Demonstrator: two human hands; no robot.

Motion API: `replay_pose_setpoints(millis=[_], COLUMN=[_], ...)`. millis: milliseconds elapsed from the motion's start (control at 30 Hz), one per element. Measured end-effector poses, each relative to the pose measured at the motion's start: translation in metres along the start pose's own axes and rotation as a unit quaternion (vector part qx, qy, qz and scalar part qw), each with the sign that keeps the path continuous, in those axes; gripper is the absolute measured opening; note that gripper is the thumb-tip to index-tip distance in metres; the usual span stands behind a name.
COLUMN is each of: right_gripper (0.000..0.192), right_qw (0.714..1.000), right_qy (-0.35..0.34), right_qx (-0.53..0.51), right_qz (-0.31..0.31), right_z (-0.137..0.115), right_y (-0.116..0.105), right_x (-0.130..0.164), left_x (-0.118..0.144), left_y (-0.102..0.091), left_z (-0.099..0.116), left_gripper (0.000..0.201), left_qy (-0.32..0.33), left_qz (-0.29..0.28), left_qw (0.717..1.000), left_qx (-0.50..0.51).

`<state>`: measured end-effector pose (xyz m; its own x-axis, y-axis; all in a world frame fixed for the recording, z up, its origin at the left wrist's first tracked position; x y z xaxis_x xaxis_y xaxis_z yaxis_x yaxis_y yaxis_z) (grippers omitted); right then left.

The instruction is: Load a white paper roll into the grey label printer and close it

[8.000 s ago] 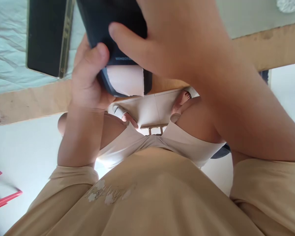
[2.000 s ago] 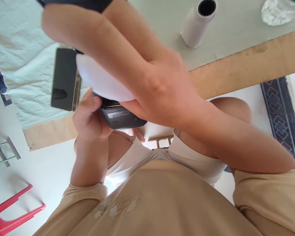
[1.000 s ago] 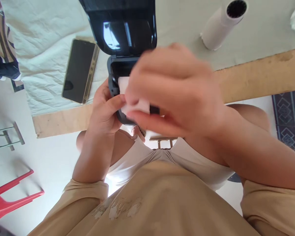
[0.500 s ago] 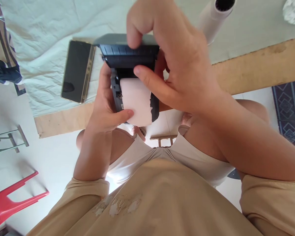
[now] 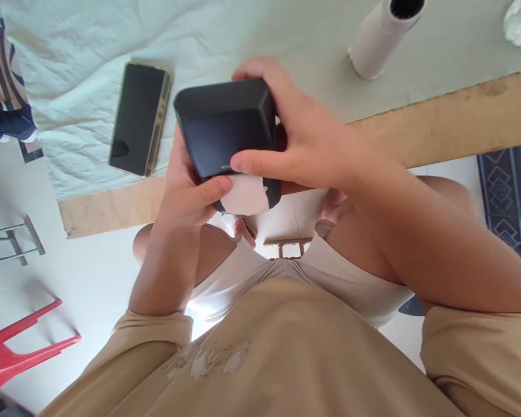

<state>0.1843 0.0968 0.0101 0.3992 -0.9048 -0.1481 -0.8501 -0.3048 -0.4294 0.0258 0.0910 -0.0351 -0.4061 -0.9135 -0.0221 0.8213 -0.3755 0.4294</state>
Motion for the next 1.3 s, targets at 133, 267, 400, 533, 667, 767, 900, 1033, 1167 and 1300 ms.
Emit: replay_pose_setpoints(millis=[133,267,400,533,667,767,900,1033,1167,1300], right_gripper=[0.084,0.082,0.079,0.078,0.079,0.077,0.069,0.074,0.069,0.075], right_qw=[0.999,0.999,1.0,0.999,0.997,0.997,0.997,0.994,0.993,0.99], right_qy=[-0.013,0.008,-0.013,-0.036,-0.034,-0.042,-0.064,-0.099,-0.109,-0.124], right_qx=[-0.034,-0.035,-0.028,-0.027,-0.06,-0.064,-0.029,0.004,0.014,0.034], right_qz=[-0.012,-0.024,0.006,0.027,0.019,0.028,0.027,0.037,0.033,0.055], right_z=[0.006,0.009,0.005,-0.003,-0.005,-0.008,-0.013,-0.018,-0.019,-0.022], right_y=[0.005,0.007,0.006,0.004,0.006,0.005,0.005,0.001,-0.002,-0.014], right_x=[-0.005,-0.007,-0.005,-0.001,-0.001,-0.003,-0.004,-0.005,-0.004,-0.004], left_x=[-0.002,0.003,0.007,0.008,0.009,0.004,-0.007,-0.003,0.003,-0.019], left_y=[-0.003,0.004,0.009,0.015,0.017,0.008,0.008,0.008,0.022,0.026], left_z=[-0.002,0.003,0.008,0.008,0.011,0.01,0.013,0.013,0.028,0.025], left_gripper=[0.098,0.077,0.064,0.047,0.052,0.056,0.068,0.062,0.047,0.03], left_qy=[-0.022,-0.026,-0.005,-0.025,-0.036,-0.016,0.035,-0.008,0.009,0.089], left_qz=[0.002,0.024,0.053,0.028,0.038,0.071,-0.005,0.021,0.05,0.014], left_qw=[1.0,0.998,0.998,0.999,0.998,0.997,0.999,1.0,0.999,0.994], left_qx=[-0.012,-0.044,-0.027,-0.002,-0.019,-0.015,-0.008,-0.011,-0.018,-0.065])
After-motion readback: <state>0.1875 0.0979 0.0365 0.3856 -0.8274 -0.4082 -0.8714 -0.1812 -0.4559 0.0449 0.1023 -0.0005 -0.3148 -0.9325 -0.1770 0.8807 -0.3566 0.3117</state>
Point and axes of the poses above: each hand's wrist, its own x-axis away from the middle knuckle, its own y-axis out of the palm, z = x × y, the point moved 10 cm from there along -x, towards the middle knuckle
